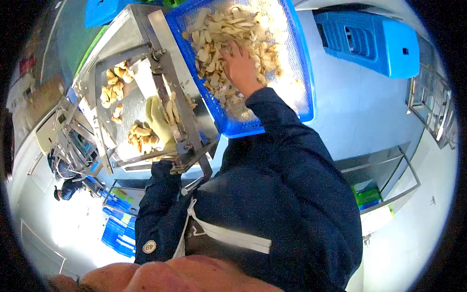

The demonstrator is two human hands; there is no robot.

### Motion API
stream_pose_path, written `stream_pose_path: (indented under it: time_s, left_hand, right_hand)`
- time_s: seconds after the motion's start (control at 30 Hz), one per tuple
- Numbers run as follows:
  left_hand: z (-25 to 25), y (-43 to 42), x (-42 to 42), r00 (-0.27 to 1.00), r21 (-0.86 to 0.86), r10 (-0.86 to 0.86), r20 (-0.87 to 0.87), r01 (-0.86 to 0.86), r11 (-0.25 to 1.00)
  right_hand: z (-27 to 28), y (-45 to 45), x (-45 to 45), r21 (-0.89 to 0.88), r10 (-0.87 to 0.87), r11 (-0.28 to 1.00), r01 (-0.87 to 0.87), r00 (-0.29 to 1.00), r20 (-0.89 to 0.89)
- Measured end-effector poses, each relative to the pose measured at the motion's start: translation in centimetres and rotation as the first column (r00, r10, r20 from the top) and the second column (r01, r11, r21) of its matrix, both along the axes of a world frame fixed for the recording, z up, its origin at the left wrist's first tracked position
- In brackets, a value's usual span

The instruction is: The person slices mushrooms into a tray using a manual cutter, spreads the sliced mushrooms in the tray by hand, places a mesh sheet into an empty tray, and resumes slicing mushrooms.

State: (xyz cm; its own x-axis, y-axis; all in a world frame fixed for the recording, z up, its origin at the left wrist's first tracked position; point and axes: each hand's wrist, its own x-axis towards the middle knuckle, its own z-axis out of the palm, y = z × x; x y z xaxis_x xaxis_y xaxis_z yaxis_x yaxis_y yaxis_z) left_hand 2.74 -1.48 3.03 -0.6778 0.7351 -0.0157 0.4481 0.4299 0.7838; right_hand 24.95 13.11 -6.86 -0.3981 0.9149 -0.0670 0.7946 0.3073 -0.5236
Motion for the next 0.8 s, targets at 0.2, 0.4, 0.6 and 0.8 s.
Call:
stream_pose_path:
  time_s: [0.2, 0.4, 0.6, 0.8]
  left_hand:
    - [2.5, 1.2, 1.0, 0.818, -0.14, -0.319, -0.478, 0.288, 0.947]
    - [0.7, 0.0, 0.3, 0.99, -0.165, -0.094, -0.108, 0.075, 0.983]
    - [2.4, 1.2, 0.8, 0.9, -0.136, -0.24, -0.363, 0.203, 0.97]
    - [2.5, 1.2, 0.9, 0.838, -0.146, -0.325, -0.439, 0.29, 0.946]
  right_hand:
    - [-4.8, -2.6, -3.4, 0.04, 0.508, 0.857, -0.513, 0.856, 0.091]
    - [-6.0, 6.8, -5.8, 0.159, 0.367, 0.9, -0.407, 0.902, 0.229]
    - [-3.8, 6.7, -4.1, 0.153, 0.042, 0.983, -0.105, 0.929, 0.368]
    - [-5.3, 9.3, -2.8, 0.136, 0.381, 0.882, -0.451, 0.853, 0.358]
